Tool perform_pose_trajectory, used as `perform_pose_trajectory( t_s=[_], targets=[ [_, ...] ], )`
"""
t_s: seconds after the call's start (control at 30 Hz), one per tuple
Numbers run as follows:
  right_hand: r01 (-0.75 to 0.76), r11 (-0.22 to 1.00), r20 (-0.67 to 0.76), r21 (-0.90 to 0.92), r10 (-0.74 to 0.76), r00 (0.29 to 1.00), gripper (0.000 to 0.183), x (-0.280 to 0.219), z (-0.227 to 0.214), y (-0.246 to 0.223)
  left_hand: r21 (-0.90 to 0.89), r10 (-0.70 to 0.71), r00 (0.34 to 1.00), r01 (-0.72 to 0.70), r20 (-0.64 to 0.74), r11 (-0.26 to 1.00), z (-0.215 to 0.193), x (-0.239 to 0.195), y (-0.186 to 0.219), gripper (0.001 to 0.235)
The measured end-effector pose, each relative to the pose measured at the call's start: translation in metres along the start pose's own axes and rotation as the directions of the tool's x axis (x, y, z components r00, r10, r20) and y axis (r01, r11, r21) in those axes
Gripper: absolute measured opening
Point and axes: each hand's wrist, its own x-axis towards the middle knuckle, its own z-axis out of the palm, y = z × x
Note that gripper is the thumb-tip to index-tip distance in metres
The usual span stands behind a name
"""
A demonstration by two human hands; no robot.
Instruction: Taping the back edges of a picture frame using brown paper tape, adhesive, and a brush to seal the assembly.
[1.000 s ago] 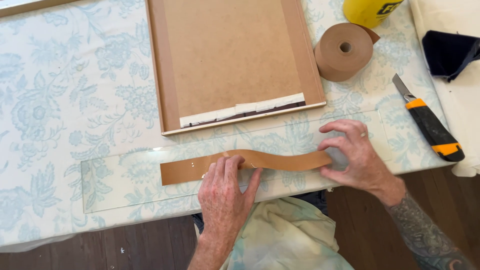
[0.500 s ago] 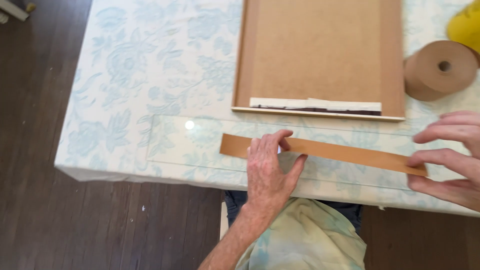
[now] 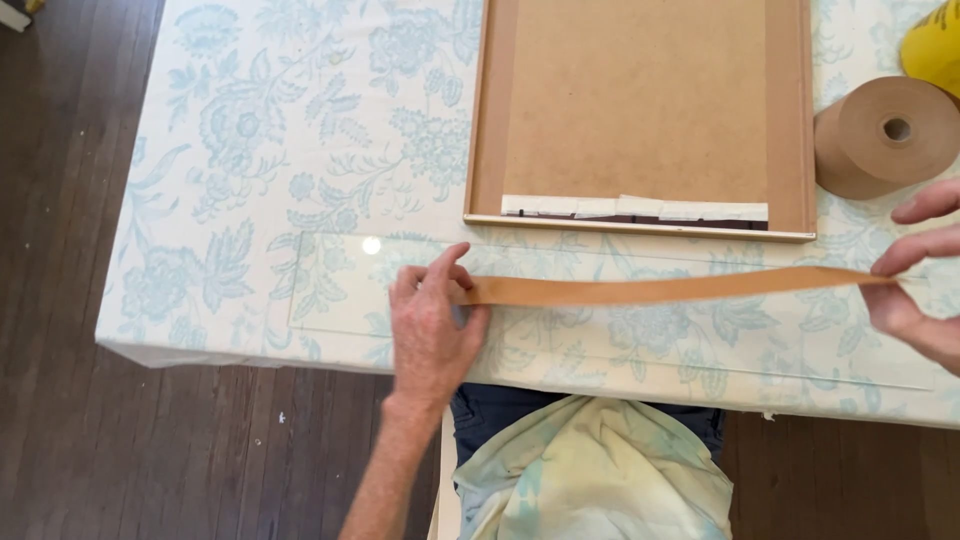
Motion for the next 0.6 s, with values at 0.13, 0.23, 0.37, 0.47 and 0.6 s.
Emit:
perform_pose_trajectory(
  t_s=[0.13, 0.23, 0.37, 0.47, 0.6],
  targets=[
    [-0.054, 0.938, -0.158, 0.342, 0.114, 0.981, 0.021, -0.001, 0.036, 0.041, -0.475, 0.109, 0.982, -0.024, 0.152, 0.880, -0.032, 0.037, -0.008, 0.059],
    [-0.350, 0.863, 0.019, 0.364, 0.369, 0.929, 0.013, 0.020, 0.022, 0.005, -0.675, 0.049, 0.941, 0.202, 0.334, 0.710, -0.035, 0.072, -0.017, 0.057],
    [-0.698, 0.634, 0.189, 0.333, 0.681, 0.708, 0.015, 0.055, 0.019, -0.026, -0.717, -0.065, 0.884, 0.418, 0.464, 0.558, -0.024, 0.105, -0.019, 0.059],
    [-0.659, 0.597, 0.227, 0.458, 0.638, 0.736, 0.011, 0.058, 0.040, -0.003, -0.714, -0.100, 0.873, 0.451, 0.477, 0.536, -0.010, 0.119, -0.028, 0.057],
    [-0.648, 0.548, 0.239, 0.529, 0.637, 0.733, 0.015, 0.067, 0.038, -0.005, -0.594, -0.229, 0.831, 0.529, 0.507, 0.606, -0.016, 0.130, -0.011, 0.065]
  ],
)
